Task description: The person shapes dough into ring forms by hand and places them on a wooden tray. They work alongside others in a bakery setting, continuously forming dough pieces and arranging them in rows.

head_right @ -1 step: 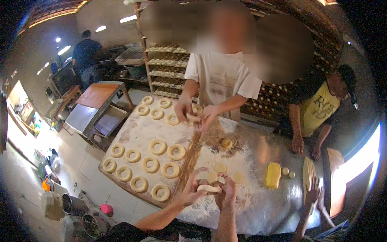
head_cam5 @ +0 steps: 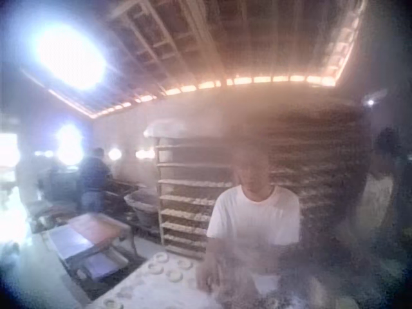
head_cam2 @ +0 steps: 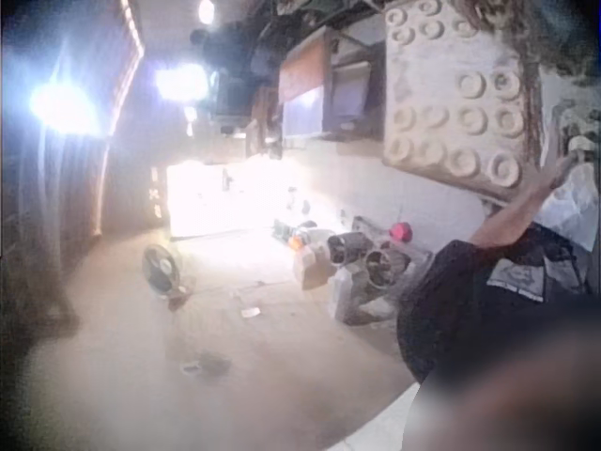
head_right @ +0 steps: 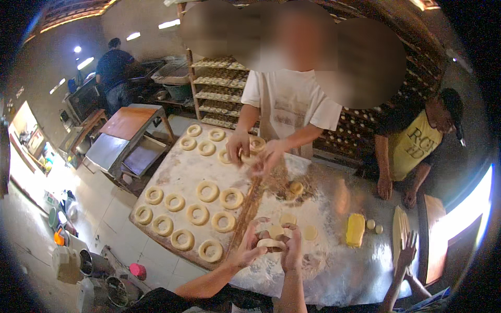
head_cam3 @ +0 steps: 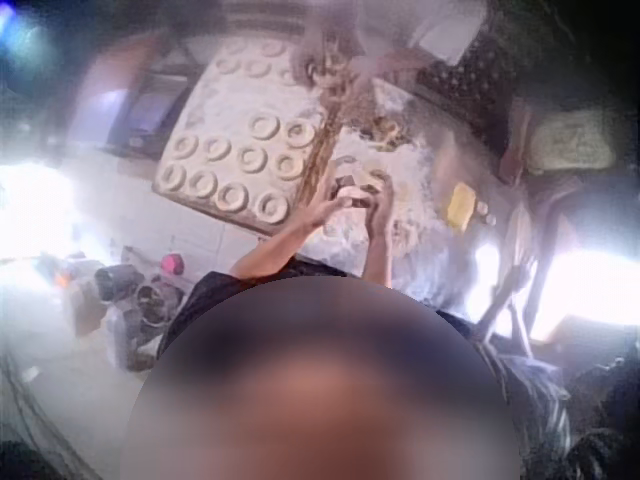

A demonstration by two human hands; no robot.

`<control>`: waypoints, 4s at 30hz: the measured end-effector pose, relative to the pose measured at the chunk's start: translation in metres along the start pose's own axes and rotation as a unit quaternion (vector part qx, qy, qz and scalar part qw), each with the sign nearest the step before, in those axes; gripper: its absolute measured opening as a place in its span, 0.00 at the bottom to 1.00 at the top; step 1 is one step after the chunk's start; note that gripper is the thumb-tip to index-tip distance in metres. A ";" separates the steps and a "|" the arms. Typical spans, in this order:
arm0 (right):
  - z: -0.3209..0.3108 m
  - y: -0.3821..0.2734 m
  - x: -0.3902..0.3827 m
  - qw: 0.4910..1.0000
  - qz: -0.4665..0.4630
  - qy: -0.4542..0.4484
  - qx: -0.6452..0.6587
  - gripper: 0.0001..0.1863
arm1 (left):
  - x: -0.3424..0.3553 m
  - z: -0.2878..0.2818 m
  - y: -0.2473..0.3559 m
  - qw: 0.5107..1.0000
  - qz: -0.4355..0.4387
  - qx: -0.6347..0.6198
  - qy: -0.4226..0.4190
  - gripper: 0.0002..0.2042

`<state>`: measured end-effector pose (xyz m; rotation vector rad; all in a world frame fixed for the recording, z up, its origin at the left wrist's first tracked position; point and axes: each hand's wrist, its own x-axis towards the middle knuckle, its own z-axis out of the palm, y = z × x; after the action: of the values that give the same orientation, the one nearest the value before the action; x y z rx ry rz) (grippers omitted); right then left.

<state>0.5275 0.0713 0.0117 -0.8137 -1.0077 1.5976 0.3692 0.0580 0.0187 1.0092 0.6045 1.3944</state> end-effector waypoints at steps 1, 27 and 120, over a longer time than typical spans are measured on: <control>0.015 0.003 0.011 0.992 -0.045 0.022 -0.116 0.30 | 0.001 -0.010 0.006 0.995 -0.005 -0.100 -0.031 0.28; 0.282 0.085 0.164 1.000 -0.005 -0.028 0.001 0.40 | 0.046 -0.256 0.174 0.859 0.044 0.500 0.105 0.11; 0.208 0.057 0.117 0.992 -0.021 -0.061 -0.107 0.35 | 0.008 -0.164 0.121 0.864 0.057 0.479 0.145 0.13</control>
<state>0.2935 0.1350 0.0451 -0.8405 -1.2914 1.5356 0.1692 0.0878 0.0446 1.6320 1.5813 1.3513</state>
